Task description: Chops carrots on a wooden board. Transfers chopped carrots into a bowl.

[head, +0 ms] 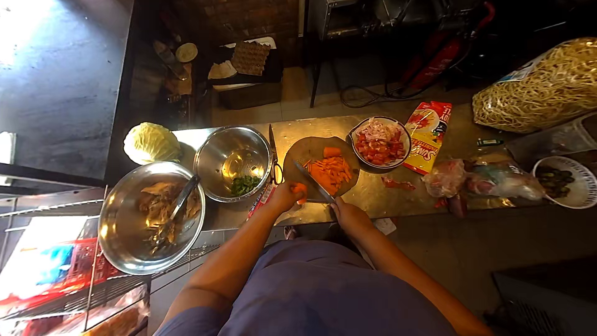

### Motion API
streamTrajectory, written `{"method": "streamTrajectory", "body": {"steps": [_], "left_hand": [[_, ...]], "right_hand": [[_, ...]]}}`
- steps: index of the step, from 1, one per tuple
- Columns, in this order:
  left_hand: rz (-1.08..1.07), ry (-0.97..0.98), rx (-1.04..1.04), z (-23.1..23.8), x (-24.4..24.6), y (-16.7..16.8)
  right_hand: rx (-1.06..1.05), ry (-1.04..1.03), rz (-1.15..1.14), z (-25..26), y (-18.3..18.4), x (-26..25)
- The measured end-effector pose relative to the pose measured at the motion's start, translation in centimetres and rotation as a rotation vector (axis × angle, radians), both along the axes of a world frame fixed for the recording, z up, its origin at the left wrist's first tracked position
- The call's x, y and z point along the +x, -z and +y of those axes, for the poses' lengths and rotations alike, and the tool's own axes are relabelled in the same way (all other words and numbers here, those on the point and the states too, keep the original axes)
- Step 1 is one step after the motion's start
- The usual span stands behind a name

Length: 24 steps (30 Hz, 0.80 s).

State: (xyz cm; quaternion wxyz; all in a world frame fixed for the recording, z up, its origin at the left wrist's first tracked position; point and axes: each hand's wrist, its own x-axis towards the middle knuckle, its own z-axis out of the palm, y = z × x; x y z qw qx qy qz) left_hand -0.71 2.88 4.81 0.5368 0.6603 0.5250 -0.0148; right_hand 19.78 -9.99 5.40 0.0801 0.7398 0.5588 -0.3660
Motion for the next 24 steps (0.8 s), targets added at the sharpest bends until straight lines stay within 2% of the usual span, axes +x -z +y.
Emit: {"method": "streamTrajectory", "body": {"steps": [2, 4, 8, 17, 24], "left_hand": [[0.027, 0.005, 0.026, -0.1, 1.4, 0.3], [0.085, 0.024, 0.139, -0.1, 2.2, 0.4], [0.08, 0.03, 0.303, -0.4, 1.9, 0.6], [0.105, 0.234, 0.312, -1.8, 1.7, -0.6], [0.019, 0.286, 0.442, -2.1, 1.3, 0.9]], "right_hand": [[-0.023, 0.014, -0.027, 0.7, -0.4, 0.4], [-0.035, 0.003, -0.055, 1.0, -0.7, 0.5], [-0.045, -0.01, -0.092, 1.0, -1.1, -0.1], [-0.055, 0.021, -0.063, 1.4, -1.6, -2.6], [-0.027, -0.011, -0.071, 2.3, -1.3, -2.7]]}}
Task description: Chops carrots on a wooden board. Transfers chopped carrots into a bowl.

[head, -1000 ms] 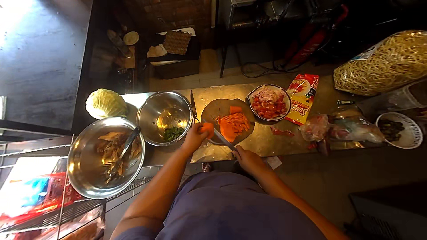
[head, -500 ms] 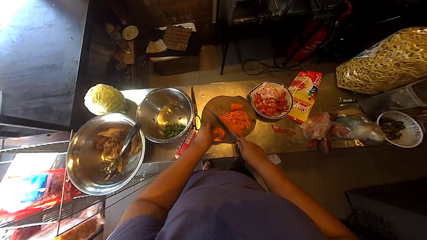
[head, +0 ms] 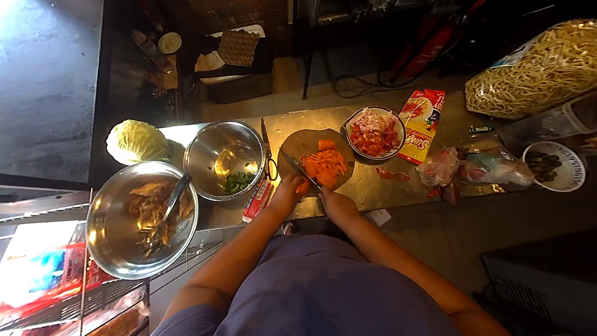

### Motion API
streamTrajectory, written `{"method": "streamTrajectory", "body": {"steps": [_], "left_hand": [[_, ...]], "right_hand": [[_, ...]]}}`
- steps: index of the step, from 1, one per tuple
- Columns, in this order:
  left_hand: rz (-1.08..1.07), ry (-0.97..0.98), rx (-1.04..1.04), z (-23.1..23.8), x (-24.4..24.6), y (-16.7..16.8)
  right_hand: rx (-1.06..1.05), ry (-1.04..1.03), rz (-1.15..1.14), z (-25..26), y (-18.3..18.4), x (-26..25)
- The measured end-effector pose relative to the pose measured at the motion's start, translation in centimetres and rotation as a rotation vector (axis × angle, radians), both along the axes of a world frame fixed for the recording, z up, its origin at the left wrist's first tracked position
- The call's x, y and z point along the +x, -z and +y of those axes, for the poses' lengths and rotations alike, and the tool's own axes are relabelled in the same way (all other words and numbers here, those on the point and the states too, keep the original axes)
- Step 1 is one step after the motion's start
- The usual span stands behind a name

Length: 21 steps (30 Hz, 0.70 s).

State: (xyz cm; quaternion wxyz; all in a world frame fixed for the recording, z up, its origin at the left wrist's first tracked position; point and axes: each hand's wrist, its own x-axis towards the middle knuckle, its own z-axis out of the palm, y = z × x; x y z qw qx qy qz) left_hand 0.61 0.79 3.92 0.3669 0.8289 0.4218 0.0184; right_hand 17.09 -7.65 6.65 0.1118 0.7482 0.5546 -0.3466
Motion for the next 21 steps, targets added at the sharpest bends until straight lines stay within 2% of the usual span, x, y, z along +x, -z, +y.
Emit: {"method": "streamTrajectory", "body": {"steps": [7, 12, 15, 21], "left_hand": [[-0.133, 0.103, 0.135, -0.3, -1.1, 1.3], [-0.198, 0.116, 0.181, -0.1, -1.7, 2.0], [-0.232, 0.113, 0.212, -0.2, -2.0, 2.6], [-0.255, 0.082, 0.232, -0.6, -1.8, 3.5]], "right_hand": [[-0.043, -0.047, -0.103, 0.7, -4.2, -1.2], [-0.124, -0.054, -0.111, 1.5, -5.1, -1.5], [-0.138, -0.049, -0.079, 1.5, -4.4, -1.5], [-0.025, -0.001, 0.027, 1.5, 0.8, -1.1]]}}
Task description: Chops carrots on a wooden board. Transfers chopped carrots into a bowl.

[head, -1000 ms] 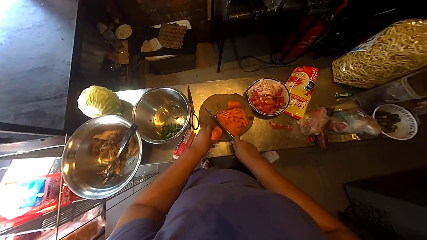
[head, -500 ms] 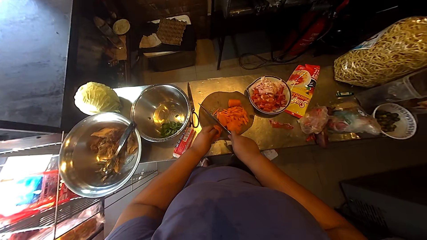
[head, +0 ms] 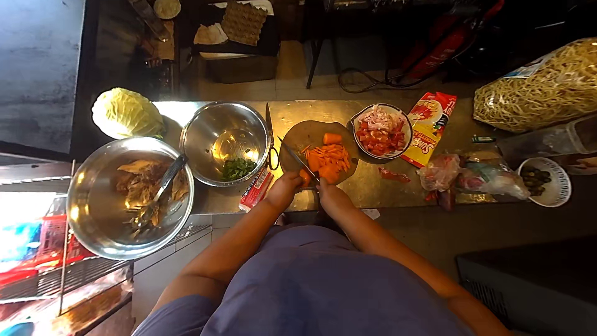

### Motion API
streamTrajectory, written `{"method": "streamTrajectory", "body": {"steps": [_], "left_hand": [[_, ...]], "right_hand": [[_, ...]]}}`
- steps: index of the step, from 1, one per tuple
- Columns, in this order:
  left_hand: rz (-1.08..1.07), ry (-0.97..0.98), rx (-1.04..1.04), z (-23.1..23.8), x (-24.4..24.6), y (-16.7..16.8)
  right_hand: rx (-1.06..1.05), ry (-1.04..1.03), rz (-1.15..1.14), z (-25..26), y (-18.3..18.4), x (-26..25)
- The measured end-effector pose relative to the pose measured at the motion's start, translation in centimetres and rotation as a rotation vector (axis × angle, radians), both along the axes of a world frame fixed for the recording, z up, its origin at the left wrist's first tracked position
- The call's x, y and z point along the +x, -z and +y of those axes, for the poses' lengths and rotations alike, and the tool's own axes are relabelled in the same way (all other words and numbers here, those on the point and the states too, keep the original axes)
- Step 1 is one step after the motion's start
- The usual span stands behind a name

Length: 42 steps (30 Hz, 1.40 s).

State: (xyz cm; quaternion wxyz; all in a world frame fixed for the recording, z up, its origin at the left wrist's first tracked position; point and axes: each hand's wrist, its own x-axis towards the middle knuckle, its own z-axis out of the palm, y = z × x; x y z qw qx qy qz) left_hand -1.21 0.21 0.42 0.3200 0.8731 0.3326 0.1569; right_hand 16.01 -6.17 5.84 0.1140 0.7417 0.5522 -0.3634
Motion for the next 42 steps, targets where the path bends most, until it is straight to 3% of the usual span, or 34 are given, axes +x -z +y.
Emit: {"method": "streamTrajectory", "body": {"steps": [3, 8, 15, 21, 27, 29, 34, 42], "left_hand": [[0.006, -0.008, 0.014, 0.0, 0.0, 0.0], [0.007, -0.017, 0.01, -0.1, -0.1, -0.2], [-0.002, -0.026, 0.036, -0.4, -0.1, 0.2], [-0.009, -0.004, 0.014, -0.3, -0.1, -0.1], [-0.008, -0.006, 0.036, -0.5, -0.1, 0.3], [0.001, 0.0, 0.037, -0.5, -0.1, 0.3], [0.042, 0.018, 0.013, -0.1, -0.1, -0.4], [0.04, 0.016, 0.035, 0.2, 0.1, -0.4]], "right_hand": [[-0.004, -0.012, 0.001, 0.6, 0.0, -0.1], [-0.113, -0.047, -0.088, 1.4, -5.5, -1.1], [-0.008, 0.025, 0.015, 0.3, 0.4, -0.3], [-0.116, -0.006, -0.052, 0.6, -5.3, -1.6], [0.009, 0.056, 0.029, -0.1, 1.0, -0.2], [-0.012, 0.052, 0.044, 0.2, 0.4, 0.0], [-0.123, 0.013, -0.078, 1.1, -5.0, -1.5], [-0.117, 0.041, -0.055, -0.2, -2.7, -1.9]]}}
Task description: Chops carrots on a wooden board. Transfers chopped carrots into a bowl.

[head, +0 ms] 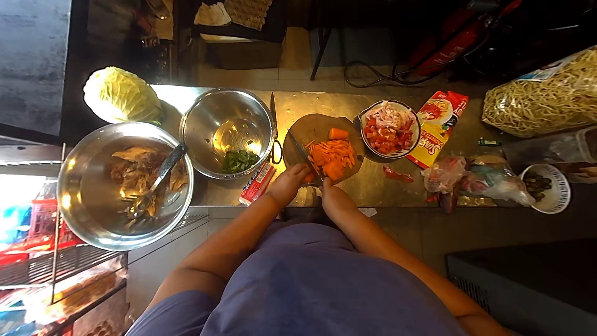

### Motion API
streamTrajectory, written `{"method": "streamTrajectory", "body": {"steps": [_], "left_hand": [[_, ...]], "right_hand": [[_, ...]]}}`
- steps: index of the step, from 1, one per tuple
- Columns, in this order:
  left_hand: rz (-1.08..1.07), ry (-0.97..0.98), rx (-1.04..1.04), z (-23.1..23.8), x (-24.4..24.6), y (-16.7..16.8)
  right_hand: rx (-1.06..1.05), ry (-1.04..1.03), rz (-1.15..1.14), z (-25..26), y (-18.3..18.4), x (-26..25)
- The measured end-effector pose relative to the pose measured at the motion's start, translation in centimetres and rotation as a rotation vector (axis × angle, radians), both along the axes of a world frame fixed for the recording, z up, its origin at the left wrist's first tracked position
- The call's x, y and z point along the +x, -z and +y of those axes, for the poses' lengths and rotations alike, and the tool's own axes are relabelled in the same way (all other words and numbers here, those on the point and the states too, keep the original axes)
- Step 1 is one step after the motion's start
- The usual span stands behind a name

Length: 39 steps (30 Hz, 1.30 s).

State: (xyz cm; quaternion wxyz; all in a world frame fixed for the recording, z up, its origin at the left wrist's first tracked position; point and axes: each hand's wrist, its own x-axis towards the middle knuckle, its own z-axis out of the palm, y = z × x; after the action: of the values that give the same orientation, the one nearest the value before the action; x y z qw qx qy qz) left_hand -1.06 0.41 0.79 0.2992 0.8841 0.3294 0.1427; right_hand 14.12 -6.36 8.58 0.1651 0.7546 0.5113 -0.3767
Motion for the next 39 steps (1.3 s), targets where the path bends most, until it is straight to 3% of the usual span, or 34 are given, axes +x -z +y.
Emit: {"method": "streamTrajectory", "body": {"steps": [8, 19, 26, 35, 39], "left_hand": [[-0.114, 0.005, -0.016, -0.2, -0.4, 0.4], [-0.098, -0.019, -0.076, -0.4, -0.1, 0.6], [-0.096, -0.027, -0.028, -0.7, -0.4, 0.3], [-0.145, -0.032, -0.036, -0.9, -0.3, 0.7], [-0.139, -0.037, -0.03, -1.1, -0.2, 0.4]], "right_hand": [[-0.034, -0.078, -0.089, 0.5, -2.9, 0.6], [0.089, -0.013, 0.028, 0.2, 3.9, 0.9], [-0.001, -0.024, 0.013, 0.5, -1.4, 0.1], [0.106, 0.051, 0.077, 0.0, 4.1, 0.5], [0.077, 0.024, 0.083, 0.7, 1.6, 0.8]]}}
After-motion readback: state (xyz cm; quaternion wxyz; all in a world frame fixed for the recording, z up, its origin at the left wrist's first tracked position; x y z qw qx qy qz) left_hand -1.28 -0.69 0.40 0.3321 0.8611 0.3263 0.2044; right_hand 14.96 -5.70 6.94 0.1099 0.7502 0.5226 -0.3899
